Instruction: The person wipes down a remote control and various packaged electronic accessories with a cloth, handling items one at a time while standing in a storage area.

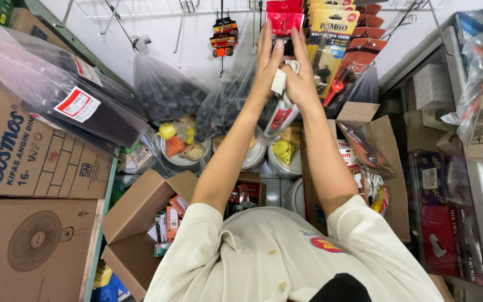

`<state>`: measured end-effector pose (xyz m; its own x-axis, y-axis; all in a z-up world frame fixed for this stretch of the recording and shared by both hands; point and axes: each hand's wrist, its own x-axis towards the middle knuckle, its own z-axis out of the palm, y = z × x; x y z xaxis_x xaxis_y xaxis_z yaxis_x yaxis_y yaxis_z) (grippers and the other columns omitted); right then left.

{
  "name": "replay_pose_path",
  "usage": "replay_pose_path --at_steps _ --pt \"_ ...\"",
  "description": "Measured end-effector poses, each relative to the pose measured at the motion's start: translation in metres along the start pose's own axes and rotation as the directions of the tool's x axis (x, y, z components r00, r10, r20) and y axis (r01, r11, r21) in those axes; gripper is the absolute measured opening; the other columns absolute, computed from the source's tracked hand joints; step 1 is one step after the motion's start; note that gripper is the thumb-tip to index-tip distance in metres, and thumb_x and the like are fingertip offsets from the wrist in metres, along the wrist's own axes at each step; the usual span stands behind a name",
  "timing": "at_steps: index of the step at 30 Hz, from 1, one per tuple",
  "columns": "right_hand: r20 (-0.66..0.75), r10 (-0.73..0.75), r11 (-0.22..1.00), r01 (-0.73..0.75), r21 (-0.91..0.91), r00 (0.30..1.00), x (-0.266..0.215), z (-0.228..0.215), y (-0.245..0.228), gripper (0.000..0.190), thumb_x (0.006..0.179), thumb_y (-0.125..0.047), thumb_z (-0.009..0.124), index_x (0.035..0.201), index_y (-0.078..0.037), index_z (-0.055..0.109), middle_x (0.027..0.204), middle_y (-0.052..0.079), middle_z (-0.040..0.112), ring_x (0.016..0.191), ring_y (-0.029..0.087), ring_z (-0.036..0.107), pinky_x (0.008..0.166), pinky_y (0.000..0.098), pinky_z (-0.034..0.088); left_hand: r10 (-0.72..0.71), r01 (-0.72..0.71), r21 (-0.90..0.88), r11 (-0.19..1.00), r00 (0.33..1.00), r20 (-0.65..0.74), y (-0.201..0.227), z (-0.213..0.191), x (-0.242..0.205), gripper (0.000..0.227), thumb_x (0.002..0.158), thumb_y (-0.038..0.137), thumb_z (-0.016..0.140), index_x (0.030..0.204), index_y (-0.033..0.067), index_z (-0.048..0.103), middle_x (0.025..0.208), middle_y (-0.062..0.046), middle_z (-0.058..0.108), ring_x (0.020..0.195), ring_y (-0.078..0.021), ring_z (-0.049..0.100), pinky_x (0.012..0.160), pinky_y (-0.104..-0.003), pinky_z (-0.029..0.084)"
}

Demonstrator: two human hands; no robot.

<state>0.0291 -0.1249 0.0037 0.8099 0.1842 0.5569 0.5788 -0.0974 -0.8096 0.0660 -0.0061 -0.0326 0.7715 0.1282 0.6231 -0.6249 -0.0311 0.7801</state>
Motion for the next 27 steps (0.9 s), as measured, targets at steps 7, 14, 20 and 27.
replay_pose_path --at_steps 7,14,20,27 --pt "0.062 0.006 0.996 -0.012 0.090 0.998 -0.067 0.004 -0.022 0.063 0.100 -0.001 0.054 0.162 -0.007 0.041 0.175 0.013 0.025 0.160 0.024 0.032 0.122 0.0327 0.040 -0.227 0.232 -0.075 0.970 0.971 0.071 0.036 -0.006 -0.086 0.065 0.113 0.039 0.041 0.164 0.0024 0.024 0.174 -0.019 0.014 0.164 -0.0318 0.010 0.131 -0.039 0.009" --pt "-0.007 0.142 0.974 -0.139 0.177 0.990 -0.126 0.031 -0.050 0.043 0.100 -0.004 0.059 0.143 -0.002 0.057 0.151 0.010 0.051 0.138 0.023 0.050 0.117 0.0341 0.041 -0.274 0.275 -0.086 0.957 0.961 0.025 0.079 -0.020 -0.147 0.057 0.114 0.032 0.042 0.162 0.0014 0.033 0.172 -0.016 0.028 0.161 -0.0279 0.024 0.131 -0.037 0.018" --pt "-0.129 0.225 0.966 -0.203 0.161 0.966 -0.156 0.060 -0.033 0.030 0.102 -0.011 0.062 0.131 -0.002 0.062 0.135 0.011 0.055 0.121 0.022 0.053 0.110 0.0338 0.042 -0.499 0.467 -0.263 0.844 0.864 -0.068 0.102 -0.022 -0.211 0.050 0.112 0.026 0.046 0.155 -0.0002 0.043 0.159 -0.015 0.046 0.149 -0.0249 0.042 0.123 -0.035 0.031" --pt "-0.015 0.285 0.955 -0.282 0.089 0.959 -0.208 0.103 -0.017 0.025 0.108 -0.018 0.055 0.126 -0.003 0.064 0.132 0.012 0.056 0.129 0.024 0.052 0.115 0.0362 0.038 -0.605 0.576 -0.189 0.796 0.771 -0.197 0.114 -0.057 -0.264 0.041 0.110 0.020 0.052 0.144 -0.0021 0.053 0.143 -0.014 0.059 0.134 -0.0232 0.053 0.116 -0.034 0.039"
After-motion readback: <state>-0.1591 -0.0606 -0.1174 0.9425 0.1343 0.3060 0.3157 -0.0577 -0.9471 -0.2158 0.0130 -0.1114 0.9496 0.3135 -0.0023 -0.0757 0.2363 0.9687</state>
